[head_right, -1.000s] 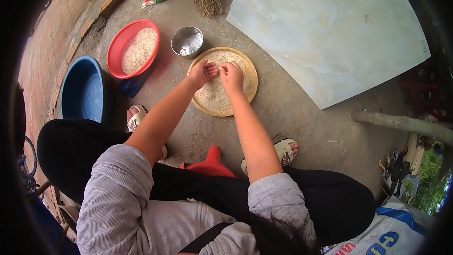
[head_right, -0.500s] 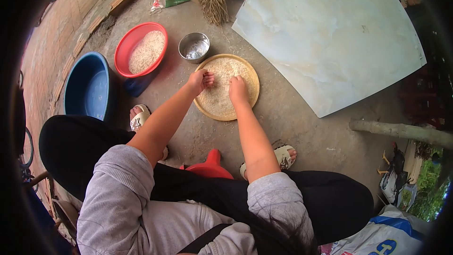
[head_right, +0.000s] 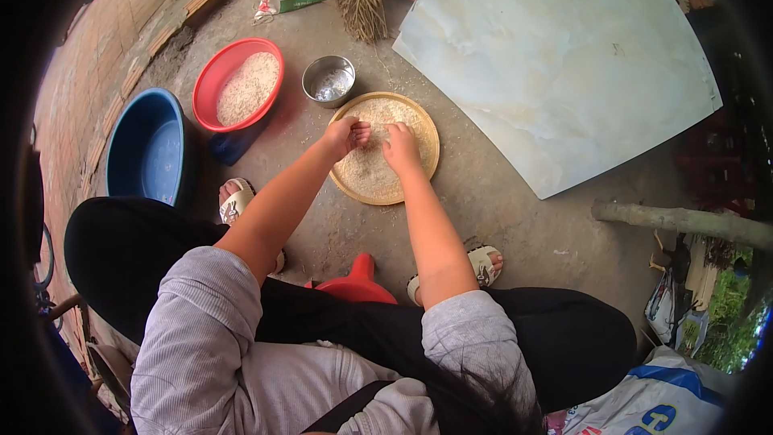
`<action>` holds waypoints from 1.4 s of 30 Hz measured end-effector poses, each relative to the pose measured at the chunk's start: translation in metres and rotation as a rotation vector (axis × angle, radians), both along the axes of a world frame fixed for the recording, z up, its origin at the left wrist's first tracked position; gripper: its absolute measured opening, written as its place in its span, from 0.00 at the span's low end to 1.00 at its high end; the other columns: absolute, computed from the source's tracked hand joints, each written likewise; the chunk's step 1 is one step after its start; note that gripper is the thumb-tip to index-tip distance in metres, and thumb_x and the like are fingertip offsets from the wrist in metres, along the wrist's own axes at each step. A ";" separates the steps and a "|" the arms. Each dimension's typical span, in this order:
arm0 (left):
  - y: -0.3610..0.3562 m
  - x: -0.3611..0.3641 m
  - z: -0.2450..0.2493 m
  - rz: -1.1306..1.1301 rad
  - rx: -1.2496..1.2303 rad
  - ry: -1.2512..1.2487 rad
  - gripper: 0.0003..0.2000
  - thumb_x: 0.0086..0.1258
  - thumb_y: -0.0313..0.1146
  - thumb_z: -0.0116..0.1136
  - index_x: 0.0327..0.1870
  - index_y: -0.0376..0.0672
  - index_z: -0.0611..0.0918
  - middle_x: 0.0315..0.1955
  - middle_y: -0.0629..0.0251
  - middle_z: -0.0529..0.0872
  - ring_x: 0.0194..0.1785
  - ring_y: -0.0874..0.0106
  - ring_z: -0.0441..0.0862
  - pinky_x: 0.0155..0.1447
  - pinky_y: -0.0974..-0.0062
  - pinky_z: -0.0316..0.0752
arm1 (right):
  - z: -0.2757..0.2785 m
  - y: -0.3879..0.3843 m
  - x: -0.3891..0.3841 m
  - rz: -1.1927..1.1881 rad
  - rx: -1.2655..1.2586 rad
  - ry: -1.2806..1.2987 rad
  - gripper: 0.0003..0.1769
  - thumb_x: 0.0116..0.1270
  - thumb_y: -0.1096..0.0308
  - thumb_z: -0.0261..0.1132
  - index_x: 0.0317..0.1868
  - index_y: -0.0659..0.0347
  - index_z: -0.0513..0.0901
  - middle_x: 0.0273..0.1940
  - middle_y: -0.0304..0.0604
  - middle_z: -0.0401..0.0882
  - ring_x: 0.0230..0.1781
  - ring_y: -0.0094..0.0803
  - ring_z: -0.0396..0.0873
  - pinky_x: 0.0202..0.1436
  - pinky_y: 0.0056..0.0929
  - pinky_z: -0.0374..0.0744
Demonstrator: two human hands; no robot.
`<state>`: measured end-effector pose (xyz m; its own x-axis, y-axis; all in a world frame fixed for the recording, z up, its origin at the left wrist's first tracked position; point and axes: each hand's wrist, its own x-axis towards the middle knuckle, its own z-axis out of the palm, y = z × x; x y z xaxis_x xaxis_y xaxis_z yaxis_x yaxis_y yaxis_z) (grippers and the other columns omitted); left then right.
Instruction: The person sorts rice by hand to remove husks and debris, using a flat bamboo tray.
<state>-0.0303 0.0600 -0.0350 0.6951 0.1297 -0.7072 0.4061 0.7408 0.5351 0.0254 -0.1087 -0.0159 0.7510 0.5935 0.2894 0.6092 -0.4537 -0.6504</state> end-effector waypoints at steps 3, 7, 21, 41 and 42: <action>0.002 -0.007 0.001 0.008 0.020 0.019 0.16 0.73 0.35 0.40 0.41 0.31 0.78 0.32 0.57 0.83 0.33 0.67 0.82 0.40 0.72 0.81 | -0.007 -0.007 -0.010 0.080 -0.134 0.014 0.09 0.58 0.75 0.63 0.40 0.63 0.81 0.38 0.50 0.78 0.43 0.47 0.77 0.50 0.39 0.75; 0.000 -0.011 0.004 0.015 0.030 0.047 0.16 0.74 0.35 0.40 0.41 0.30 0.78 0.33 0.56 0.83 0.35 0.67 0.82 0.41 0.71 0.81 | -0.011 0.004 -0.019 -0.065 -0.027 0.164 0.07 0.58 0.76 0.63 0.37 0.64 0.82 0.36 0.47 0.78 0.39 0.43 0.79 0.43 0.35 0.78; -0.006 -0.006 0.004 -0.036 0.003 0.000 0.15 0.76 0.36 0.42 0.40 0.34 0.79 0.31 0.61 0.83 0.34 0.71 0.82 0.41 0.75 0.81 | -0.013 0.002 -0.002 0.061 -0.047 -0.094 0.17 0.57 0.78 0.59 0.49 0.63 0.80 0.43 0.53 0.77 0.46 0.51 0.76 0.53 0.40 0.74; -0.006 -0.002 0.001 0.019 0.035 -0.067 0.14 0.76 0.36 0.43 0.40 0.35 0.79 0.31 0.62 0.82 0.36 0.70 0.82 0.42 0.73 0.81 | -0.008 0.003 -0.011 0.004 -0.041 -0.041 0.11 0.59 0.74 0.59 0.43 0.63 0.79 0.44 0.50 0.75 0.50 0.48 0.72 0.54 0.40 0.72; -0.006 -0.003 0.001 0.026 0.041 -0.060 0.14 0.76 0.36 0.43 0.41 0.34 0.78 0.32 0.61 0.82 0.36 0.70 0.82 0.42 0.73 0.81 | -0.011 -0.001 -0.013 0.080 -0.140 -0.079 0.10 0.60 0.74 0.59 0.42 0.63 0.80 0.43 0.50 0.75 0.49 0.49 0.72 0.53 0.40 0.73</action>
<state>-0.0334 0.0543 -0.0344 0.7323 0.1769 -0.6576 0.3527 0.7276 0.5884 0.0126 -0.1102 -0.0270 0.6780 0.6890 0.2560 0.6937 -0.4847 -0.5328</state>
